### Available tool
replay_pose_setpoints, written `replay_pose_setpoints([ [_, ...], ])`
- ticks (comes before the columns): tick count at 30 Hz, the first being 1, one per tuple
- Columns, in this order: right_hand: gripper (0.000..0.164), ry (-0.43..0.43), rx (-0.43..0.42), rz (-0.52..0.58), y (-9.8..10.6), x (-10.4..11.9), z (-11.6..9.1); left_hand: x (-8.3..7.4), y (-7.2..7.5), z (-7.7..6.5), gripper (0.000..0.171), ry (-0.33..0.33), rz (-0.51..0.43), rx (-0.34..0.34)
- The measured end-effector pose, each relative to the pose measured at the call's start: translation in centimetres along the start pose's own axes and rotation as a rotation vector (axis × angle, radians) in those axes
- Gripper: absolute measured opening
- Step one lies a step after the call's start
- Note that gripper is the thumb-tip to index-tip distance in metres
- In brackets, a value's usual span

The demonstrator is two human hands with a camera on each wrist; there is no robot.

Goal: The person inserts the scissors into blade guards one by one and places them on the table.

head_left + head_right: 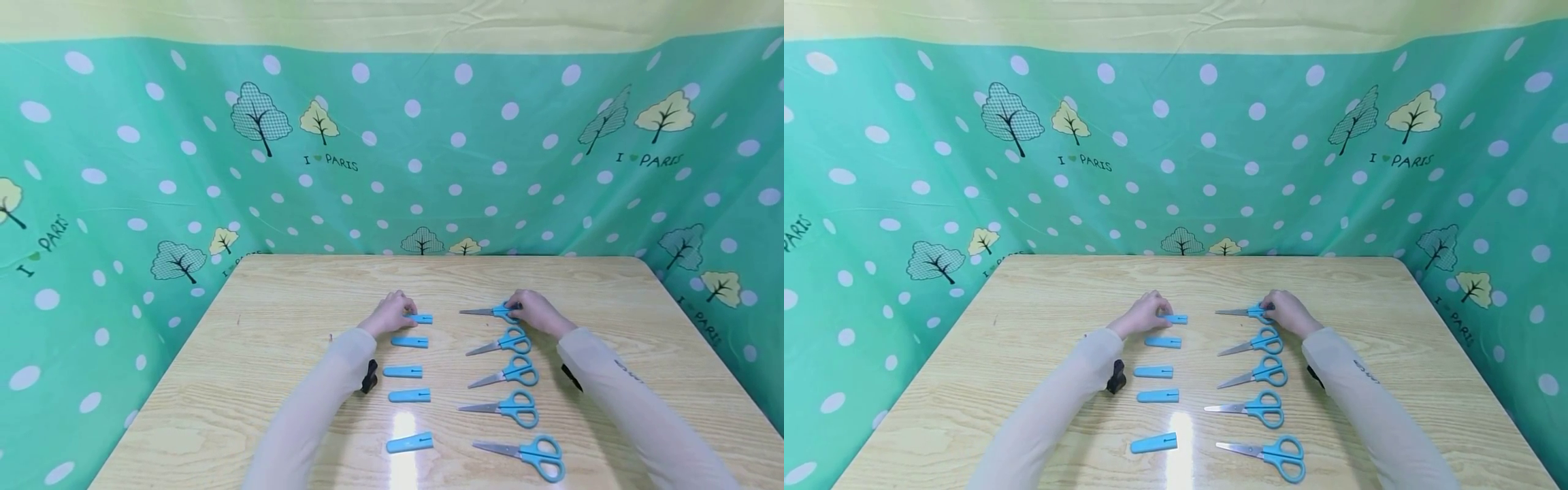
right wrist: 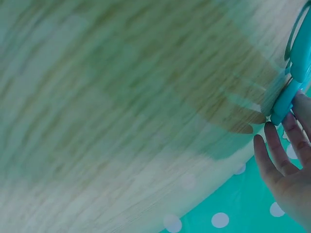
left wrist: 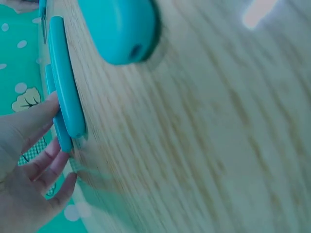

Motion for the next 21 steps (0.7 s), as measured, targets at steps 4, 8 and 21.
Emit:
replay_pose_setpoints([
  [4,0.011,-0.007,0.013,-0.019,-0.1,0.3,-0.2,-0.1,0.0,0.1,0.021,-0.033,-0.006,0.012],
  [8,0.010,-0.010,0.001,-0.036,-0.1,0.5,-0.6,0.1,0.0,0.0,0.018,-0.027,-0.078,0.015],
  [21,0.017,0.000,-0.134,-0.013,2.1,1.6,-3.3,-1.0,0.4,-2.5,0.020,-0.058,-0.206,0.001],
])
Point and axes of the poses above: each hand's wrist, its own z-axis towards the middle knuckle, its own y-axis out of the back of the hand, x = y × z, the point moved 4 cm from there along z, towards the middle knuckle, and after that the axes turned 11 degrees about -z, right-handed, at the moved point
